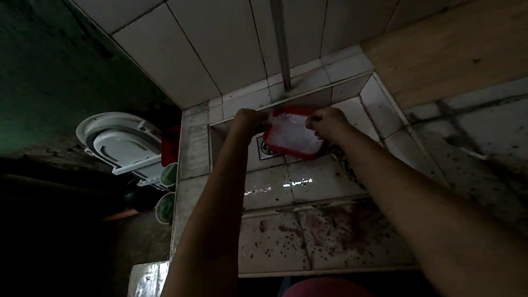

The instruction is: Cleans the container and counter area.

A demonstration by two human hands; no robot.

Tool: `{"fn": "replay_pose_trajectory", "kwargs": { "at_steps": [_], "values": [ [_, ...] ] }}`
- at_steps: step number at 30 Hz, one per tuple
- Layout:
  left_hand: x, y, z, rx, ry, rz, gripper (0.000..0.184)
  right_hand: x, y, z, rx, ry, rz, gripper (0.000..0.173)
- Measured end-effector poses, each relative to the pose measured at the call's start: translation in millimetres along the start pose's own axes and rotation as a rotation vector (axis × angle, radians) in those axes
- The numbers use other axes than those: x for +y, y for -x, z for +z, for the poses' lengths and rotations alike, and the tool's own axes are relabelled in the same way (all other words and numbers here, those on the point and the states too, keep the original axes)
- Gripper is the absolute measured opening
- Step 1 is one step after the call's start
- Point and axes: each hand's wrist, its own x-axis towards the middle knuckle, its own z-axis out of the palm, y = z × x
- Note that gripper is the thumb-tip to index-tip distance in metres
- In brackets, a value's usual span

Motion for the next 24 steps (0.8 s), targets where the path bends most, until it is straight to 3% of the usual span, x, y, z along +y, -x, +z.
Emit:
{"fn": "replay_pose_trajectory", "kwargs": {
  "at_steps": [6, 11, 13, 20, 24],
  "values": [
    [-0.7, -1.7, 3.5, -0.07, 0.053, -0.002, 0.036, 0.6, 2.1, -2.0, 0.004, 0.063, 0.016, 0.03],
    [12.1, 7.7, 6.8, -0.165, -0.501, 0.051, 0.048, -0.4, 0.9, -4.4, 0.001, 0.082, 0.027, 0.031],
    [11.9, 9.4, 9.1, -0.171, -0.607, 0.078, 0.05, 1.2, -1.3, -5.1, 0.016, 0.083, 0.018, 0.031],
    [-9.7, -5.6, 11.4, -0.165, -0.56, 0.194, 0.033, -4.2, -5.0, -15.1, 0.055, 0.128, 0.009, 0.033],
    [-24.0, -15.0, 10.8, -0.156, -0.469, 0.198, 0.035, -7.2, -9.0, -19.4, 0.042, 0.143, -0.005, 0.036]
  ]
}}
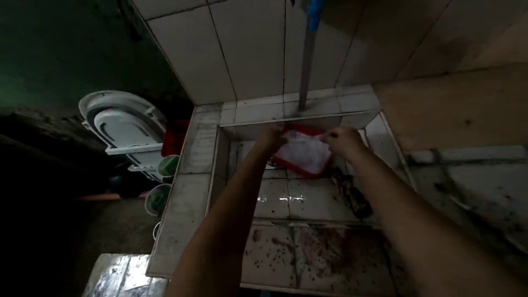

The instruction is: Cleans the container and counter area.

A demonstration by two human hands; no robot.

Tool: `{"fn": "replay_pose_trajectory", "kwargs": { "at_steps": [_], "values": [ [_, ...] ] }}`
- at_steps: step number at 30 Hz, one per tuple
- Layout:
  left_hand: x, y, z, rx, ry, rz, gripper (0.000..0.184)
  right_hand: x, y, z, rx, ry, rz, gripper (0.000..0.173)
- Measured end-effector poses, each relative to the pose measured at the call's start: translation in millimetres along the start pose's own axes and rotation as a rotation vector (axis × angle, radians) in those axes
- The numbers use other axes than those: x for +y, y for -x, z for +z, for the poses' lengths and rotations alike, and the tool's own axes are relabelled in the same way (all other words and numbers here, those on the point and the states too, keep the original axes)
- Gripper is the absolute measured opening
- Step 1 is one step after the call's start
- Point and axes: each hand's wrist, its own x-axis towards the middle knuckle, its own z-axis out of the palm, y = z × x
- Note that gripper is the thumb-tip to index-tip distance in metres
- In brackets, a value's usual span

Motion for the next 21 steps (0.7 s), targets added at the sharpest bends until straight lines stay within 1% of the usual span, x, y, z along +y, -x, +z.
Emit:
{"fn": "replay_pose_trajectory", "kwargs": {
  "at_steps": [6, 10, 13, 15, 18, 20, 21],
  "values": [
    [-9.5, -3.6, 6.5, -0.004, 0.24, -0.025, 0.036, -8.1, -0.4, -0.7, -0.012, 0.022, -0.051, 0.033],
    [-9.6, -5.7, 7.6, -0.001, 0.265, -0.066, 0.035, -11.2, -2.5, 2.4, -0.022, 0.056, -0.06, 0.029],
    [-13.4, -12.4, 10.5, -0.003, 0.351, -0.111, 0.037, -9.2, -6.9, 7.1, -0.024, 0.091, -0.048, 0.03],
    [-14.7, -15.1, 12.2, 0.004, 0.395, -0.117, 0.035, -8.8, -7.6, 9.8, -0.025, 0.113, -0.045, 0.031],
    [-12.9, -12.1, 10.2, -0.015, 0.404, -0.088, 0.034, -8.3, -7.2, 12.1, -0.027, 0.141, -0.049, 0.032],
    [-13.1, -11.9, 8.9, -0.018, 0.363, -0.071, 0.033, -6.8, -7.9, 13.3, -0.032, 0.15, -0.027, 0.034],
    [-12.7, -11.7, 7.7, -0.022, 0.337, -0.064, 0.036, -5.5, -8.4, 13.9, -0.033, 0.141, -0.024, 0.034]
  ]
}}
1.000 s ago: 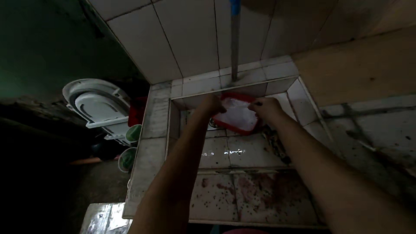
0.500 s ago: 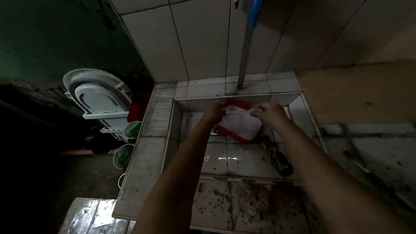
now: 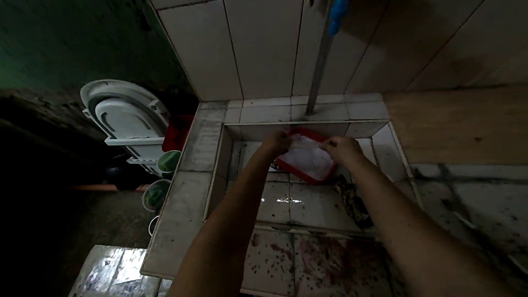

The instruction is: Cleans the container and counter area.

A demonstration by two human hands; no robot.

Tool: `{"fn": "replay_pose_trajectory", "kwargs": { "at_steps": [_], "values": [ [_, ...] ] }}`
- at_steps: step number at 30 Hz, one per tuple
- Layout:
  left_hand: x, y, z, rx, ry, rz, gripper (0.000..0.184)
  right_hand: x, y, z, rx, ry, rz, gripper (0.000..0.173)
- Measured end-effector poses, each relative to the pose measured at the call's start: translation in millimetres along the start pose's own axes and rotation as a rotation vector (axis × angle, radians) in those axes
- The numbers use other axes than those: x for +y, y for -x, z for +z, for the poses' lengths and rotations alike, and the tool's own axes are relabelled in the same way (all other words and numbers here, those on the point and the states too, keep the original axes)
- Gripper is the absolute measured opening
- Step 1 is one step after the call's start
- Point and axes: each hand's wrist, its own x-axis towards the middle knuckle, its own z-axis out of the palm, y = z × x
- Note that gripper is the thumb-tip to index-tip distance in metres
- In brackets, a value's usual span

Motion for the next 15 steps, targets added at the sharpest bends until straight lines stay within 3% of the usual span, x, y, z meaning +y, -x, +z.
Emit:
{"fn": "replay_pose_trajectory", "kwargs": {
  "at_steps": [6, 10, 15],
  "values": [
    [10.6, 1.0, -4.8, -0.034, -0.237, 0.021, 0.048, 2.1, -0.2, 3.5, -0.008, -0.016, 0.003, 0.036],
    [14.8, 1.2, -3.3, 0.002, -0.37, 0.138, 0.032, 2.0, -1.4, 5.0, -0.016, 0.02, 0.01, 0.036],
    [25.7, -1.6, -2.4, 0.009, -0.528, 0.236, 0.03, 3.2, 0.4, 6.1, -0.033, 0.022, 0.01, 0.038]
  ]
}}
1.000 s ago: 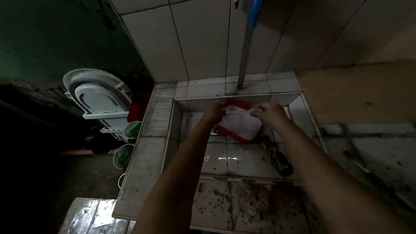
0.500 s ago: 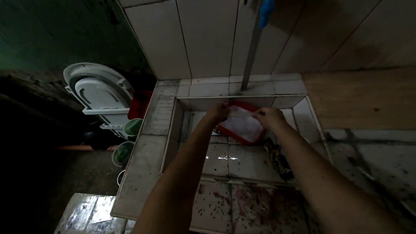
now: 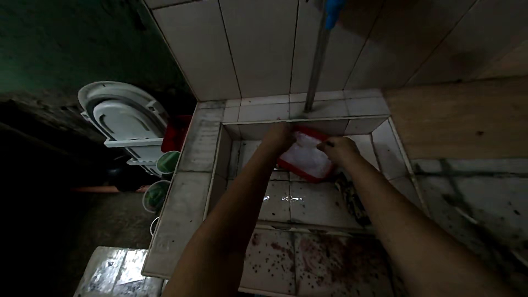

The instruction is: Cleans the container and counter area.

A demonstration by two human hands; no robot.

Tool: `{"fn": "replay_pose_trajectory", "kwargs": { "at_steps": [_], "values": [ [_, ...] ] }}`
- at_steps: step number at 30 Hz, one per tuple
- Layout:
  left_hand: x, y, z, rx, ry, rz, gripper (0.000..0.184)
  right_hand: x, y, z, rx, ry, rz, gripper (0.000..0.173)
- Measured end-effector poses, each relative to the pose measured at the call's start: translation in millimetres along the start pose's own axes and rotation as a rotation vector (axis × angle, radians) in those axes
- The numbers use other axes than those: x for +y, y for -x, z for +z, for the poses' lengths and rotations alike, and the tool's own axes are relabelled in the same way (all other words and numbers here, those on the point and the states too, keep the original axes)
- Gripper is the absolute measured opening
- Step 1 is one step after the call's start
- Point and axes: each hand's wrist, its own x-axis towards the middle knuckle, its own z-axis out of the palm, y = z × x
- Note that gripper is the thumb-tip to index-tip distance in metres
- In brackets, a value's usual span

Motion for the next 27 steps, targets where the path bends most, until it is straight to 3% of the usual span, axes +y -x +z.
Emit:
{"fn": "replay_pose_trajectory", "kwargs": {
  "at_steps": [5, 17, 27],
  "values": [
    [7.2, -4.0, -0.7, -0.032, -0.114, -0.02, 0.03, -1.0, 3.8, 0.2, 0.019, -0.033, -0.022, 0.034],
    [10.7, -5.1, 4.0, 0.008, 0.073, -0.105, 0.033, 2.0, 1.3, 2.2, 0.021, 0.013, -0.076, 0.031],
    [4.0, -11.8, 15.9, 0.046, 0.106, -0.021, 0.031, 0.4, 5.2, 6.3, 0.009, -0.001, -0.111, 0.028]
  ]
}}
